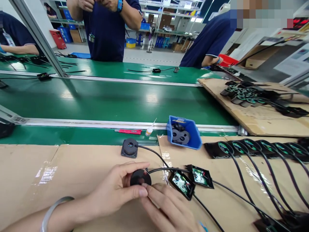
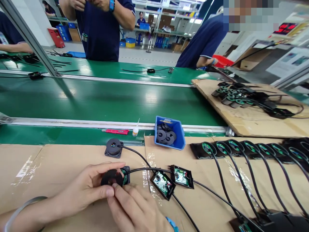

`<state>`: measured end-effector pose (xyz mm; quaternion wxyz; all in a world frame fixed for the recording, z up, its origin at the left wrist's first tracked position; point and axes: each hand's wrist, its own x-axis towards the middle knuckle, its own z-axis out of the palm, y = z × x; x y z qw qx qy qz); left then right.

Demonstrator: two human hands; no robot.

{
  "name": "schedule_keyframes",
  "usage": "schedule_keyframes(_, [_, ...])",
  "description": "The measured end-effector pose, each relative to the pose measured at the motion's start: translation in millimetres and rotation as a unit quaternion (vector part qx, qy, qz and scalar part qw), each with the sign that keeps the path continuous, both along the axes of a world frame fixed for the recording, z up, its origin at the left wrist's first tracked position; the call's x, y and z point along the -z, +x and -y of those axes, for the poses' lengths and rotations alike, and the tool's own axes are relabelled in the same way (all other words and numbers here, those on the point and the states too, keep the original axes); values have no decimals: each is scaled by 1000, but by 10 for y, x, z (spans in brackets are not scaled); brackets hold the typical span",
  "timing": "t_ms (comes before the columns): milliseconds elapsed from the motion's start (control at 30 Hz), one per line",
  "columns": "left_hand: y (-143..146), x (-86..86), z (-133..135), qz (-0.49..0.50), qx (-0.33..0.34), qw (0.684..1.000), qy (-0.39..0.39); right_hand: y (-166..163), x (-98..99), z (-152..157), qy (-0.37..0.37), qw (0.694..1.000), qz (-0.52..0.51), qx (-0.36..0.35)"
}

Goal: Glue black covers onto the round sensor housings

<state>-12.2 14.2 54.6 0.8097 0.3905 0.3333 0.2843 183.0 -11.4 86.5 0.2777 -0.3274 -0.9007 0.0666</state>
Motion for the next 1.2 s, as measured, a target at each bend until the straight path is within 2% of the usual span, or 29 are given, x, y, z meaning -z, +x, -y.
schedule_keyframes(67, [-29, 1, -58, -1, -29, 1000, 4, 40, 69, -49, -65, 994, -77, 43])
schedule_keyframes(100, [-56, -7, -103, -1, -36, 999, 4, 77, 107, -80, -74, 991, -75, 81])
schedule_keyframes(167, [-117, -26, -199, 0, -14, 1000, -11, 164, 183, -134, -78, 989, -3, 126])
schedule_keyframes(233, [-166, -31, -269, -9, 27, 999, -25, 237, 249, -151, -94, 985, 54, 135])
schedule_keyframes(367, [-187, 7, -275, -3, 52, 998, -29, 269, 317, -78, -105, 983, 38, 148])
schedule_keyframes(433, [-181, 23, -232, -59, 53, 997, 22, 249, 331, -31, -90, 983, 32, 159])
schedule_keyframes(467, [-179, 27, -208, -115, 50, 989, 78, 237, 339, -11, -82, 982, 28, 165])
schedule_keyframes(500, [-177, 28, -185, -173, 45, 971, 156, 227, 349, 6, -77, 982, 23, 171])
schedule_keyframes(567, [-172, 31, -147, -261, 32, 914, 310, 214, 375, 34, -72, 981, 10, 180])
schedule_keyframes(633, [-154, 38, -121, -286, 22, 874, 392, 209, 404, 54, -72, 980, -2, 183])
schedule_keyframes(833, [-67, 109, -85, -260, -1, 839, 478, 225, 411, 65, -84, 979, -16, 185])
schedule_keyframes(1000, [-65, 156, -76, -246, 16, 835, 492, 246, 358, 37, -127, 976, -60, 166])
schedule_keyframes(1200, [-80, 133, -117, -215, -10, 832, 512, 239, 400, 43, -120, 973, -77, 180])
